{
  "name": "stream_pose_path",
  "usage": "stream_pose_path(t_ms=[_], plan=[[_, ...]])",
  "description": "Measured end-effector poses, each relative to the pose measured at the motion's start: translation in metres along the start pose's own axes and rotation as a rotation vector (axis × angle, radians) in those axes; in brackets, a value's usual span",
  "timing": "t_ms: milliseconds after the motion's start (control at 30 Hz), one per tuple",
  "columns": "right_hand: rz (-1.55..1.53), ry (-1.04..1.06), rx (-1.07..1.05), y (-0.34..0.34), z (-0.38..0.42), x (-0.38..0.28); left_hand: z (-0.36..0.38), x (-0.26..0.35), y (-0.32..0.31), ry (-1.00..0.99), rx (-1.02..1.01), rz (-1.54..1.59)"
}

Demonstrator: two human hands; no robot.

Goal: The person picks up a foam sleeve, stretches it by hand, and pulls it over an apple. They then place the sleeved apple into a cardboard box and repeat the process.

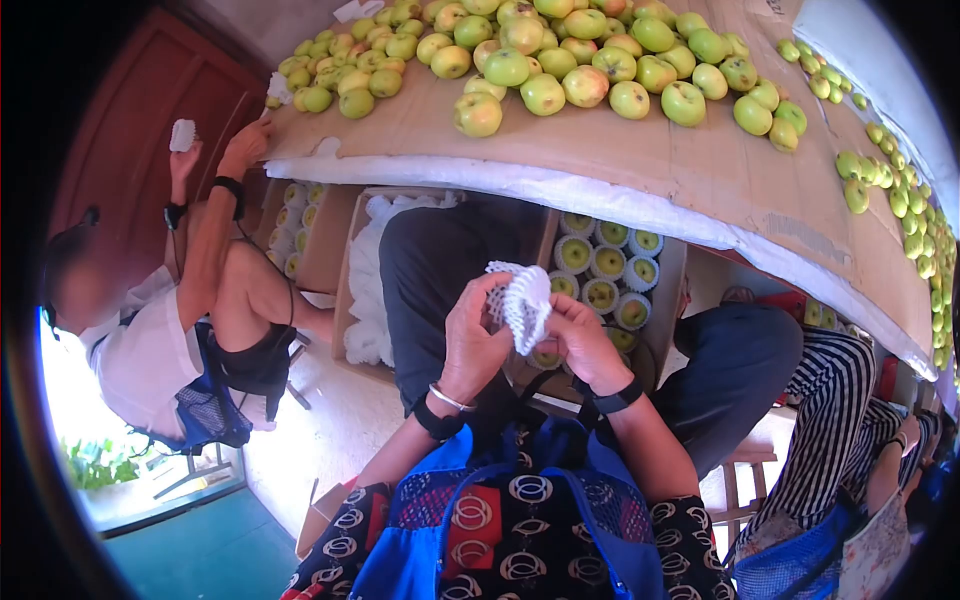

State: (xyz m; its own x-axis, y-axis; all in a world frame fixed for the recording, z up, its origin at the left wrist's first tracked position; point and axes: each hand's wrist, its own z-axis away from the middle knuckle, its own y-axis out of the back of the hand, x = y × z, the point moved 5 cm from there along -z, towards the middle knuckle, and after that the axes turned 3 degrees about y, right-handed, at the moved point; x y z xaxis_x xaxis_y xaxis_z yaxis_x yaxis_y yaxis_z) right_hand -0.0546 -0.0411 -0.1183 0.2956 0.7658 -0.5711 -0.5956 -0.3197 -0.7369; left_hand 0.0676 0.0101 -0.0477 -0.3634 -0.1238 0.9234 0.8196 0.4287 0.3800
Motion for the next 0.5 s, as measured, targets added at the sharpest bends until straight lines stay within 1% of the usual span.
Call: stream_pose_path(t_ms=[67, 100, 167, 200, 233, 300, 333, 367, 400, 433, 467, 500], plan=[[0.117, 0.014, -0.023, -0.004, 0.001, 0.003, 0.001, -0.007, -0.006, 0.074, -0.039, 0.434], [0.117, 0.015, -0.023, -0.003, 0.001, 0.004, 0.000, -0.010, -0.006, 0.073, -0.040, 0.433], [0.015, -0.036, -0.009, -0.002, 0.001, 0.007, -0.004, -0.017, -0.001, 0.134, 0.019, 0.769], [0.015, -0.037, -0.009, -0.003, 0.002, 0.006, -0.005, -0.019, -0.001, 0.220, -0.010, 0.881], [0.000, -0.046, -0.032, -0.006, 0.003, 0.005, -0.005, -0.017, 0.001, 0.220, -0.010, 0.882], [-0.015, -0.055, -0.054, -0.006, 0.002, 0.007, -0.003, -0.018, -0.003, 0.396, -0.086, 1.233], [-0.149, -0.004, 0.000, -0.001, -0.002, 0.010, -0.004, -0.023, -0.002, 0.395, -0.085, 1.234], [-0.282, 0.047, 0.052, 0.002, -0.005, 0.012, -0.004, -0.032, -0.005, 0.436, -0.162, 1.298], [-0.281, 0.047, 0.050, -0.002, -0.006, 0.010, -0.004, -0.032, -0.009, 0.478, -0.242, 1.360], [-0.362, 0.114, 0.040, -0.006, -0.007, 0.003, -0.003, -0.033, -0.009, 0.478, -0.242, 1.361], [-0.442, 0.181, 0.032, -0.007, -0.007, -0.003, 0.002, -0.035, -0.015, 0.573, -0.289, 1.256], [-0.440, 0.182, 0.037, -0.005, -0.006, -0.005, 0.007, -0.037, -0.020, 0.667, -0.335, 1.150]])
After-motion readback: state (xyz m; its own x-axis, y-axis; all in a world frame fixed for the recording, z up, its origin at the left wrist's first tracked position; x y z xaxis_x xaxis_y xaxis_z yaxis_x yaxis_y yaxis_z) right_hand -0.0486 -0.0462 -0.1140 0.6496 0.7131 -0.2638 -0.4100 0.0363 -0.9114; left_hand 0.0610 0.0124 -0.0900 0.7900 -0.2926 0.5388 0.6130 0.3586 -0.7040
